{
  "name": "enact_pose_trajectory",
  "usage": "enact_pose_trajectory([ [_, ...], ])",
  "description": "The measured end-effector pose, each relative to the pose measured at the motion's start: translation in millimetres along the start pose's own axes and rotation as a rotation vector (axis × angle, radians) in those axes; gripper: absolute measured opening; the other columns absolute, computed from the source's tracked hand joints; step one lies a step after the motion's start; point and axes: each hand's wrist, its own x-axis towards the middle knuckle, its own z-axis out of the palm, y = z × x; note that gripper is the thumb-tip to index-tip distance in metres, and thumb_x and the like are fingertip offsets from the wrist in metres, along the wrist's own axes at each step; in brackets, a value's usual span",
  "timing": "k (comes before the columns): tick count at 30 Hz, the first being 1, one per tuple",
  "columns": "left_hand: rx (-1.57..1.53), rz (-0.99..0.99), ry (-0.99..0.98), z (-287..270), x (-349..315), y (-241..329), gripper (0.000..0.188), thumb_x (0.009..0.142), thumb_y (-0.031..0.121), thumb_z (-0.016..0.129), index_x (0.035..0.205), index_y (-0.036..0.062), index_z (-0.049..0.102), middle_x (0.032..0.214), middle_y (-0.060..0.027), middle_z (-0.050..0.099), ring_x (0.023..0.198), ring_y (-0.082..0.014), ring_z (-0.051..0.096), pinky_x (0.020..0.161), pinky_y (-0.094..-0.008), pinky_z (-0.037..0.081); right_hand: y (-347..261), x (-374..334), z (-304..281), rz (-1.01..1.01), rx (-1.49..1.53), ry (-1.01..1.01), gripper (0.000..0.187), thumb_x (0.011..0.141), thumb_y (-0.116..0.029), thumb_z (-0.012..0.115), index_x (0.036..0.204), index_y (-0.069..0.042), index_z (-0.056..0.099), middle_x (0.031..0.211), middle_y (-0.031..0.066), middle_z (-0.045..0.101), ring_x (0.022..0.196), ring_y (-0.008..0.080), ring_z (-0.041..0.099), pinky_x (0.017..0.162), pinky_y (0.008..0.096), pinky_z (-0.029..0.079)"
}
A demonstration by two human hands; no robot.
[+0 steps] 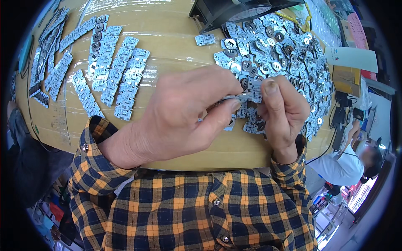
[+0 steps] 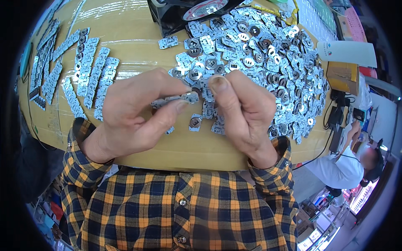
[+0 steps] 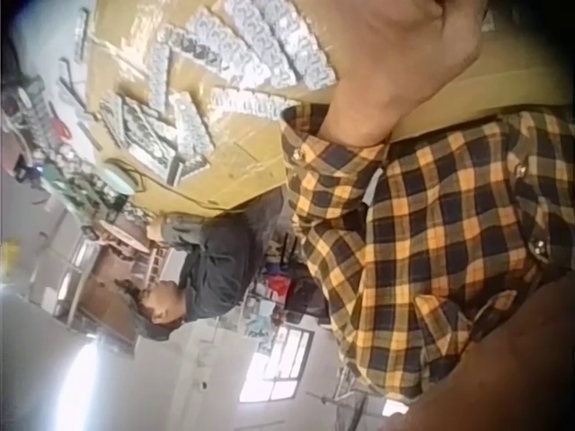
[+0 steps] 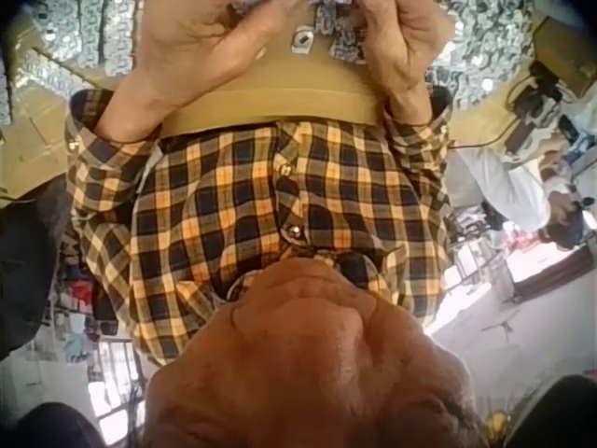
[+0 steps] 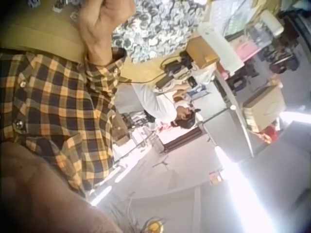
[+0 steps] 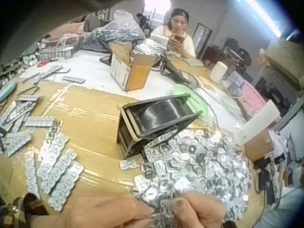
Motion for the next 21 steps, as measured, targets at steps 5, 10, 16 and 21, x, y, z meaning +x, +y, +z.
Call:
enact_pose_trajectory([
  [5,-0.253,-0.249,0.007,-6.3,0.4,7.3,0.013,0.083,-0.002,0.064,0.095,-0.0046,0.064,0.079,-0.005,0.064,0.065,-0.0072,0.057,0.058,-0.021,0.045,-1.2,3.2,-5.2,-0.103,-0.027,-0.052,0.033,0.097,-0.021,0.052,0.072,0.0,0.056,0.061,0.0003,0.05,0.048,0.0051,0.042,0.044,0.0223,0.029],
  [10,-0.358,-0.263,-0.019,-6.2,1.4,7.3,0.011,0.084,0.0,0.065,0.094,-0.0046,0.064,0.079,-0.0042,0.063,0.066,-0.0067,0.057,0.059,-0.0207,0.044,-1.4,6.3,-5.4,-0.173,0.094,-0.147,0.022,0.09,-0.009,0.061,0.071,0.003,0.061,0.055,0.0055,0.049,0.044,0.0151,0.044,0.043,0.0287,0.032],
  [16,-0.233,-0.187,-0.217,-8.8,0.6,2.1,0.011,0.084,0.003,0.066,0.092,-0.0043,0.064,0.079,-0.0035,0.064,0.064,-0.0069,0.055,0.057,-0.0209,0.041,1.7,4.4,-2.6,-0.1,-0.061,-0.035,0.026,0.091,-0.011,0.061,0.068,0.002,0.06,0.055,0.0052,0.048,0.043,0.0148,0.044,0.043,0.029,0.032],
  [21,-0.566,-0.504,-0.104,-8.5,2.4,6.9,0.014,0.087,0.007,0.067,0.096,-0.0039,0.063,0.079,-0.0027,0.063,0.063,-0.0058,0.055,0.057,-0.0196,0.043,-1.5,5.0,-5.9,-0.079,0.099,-0.135,0.025,0.092,-0.012,0.06,0.071,0.001,0.061,0.055,0.0048,0.049,0.044,0.0144,0.046,0.043,0.0286,0.034],
])
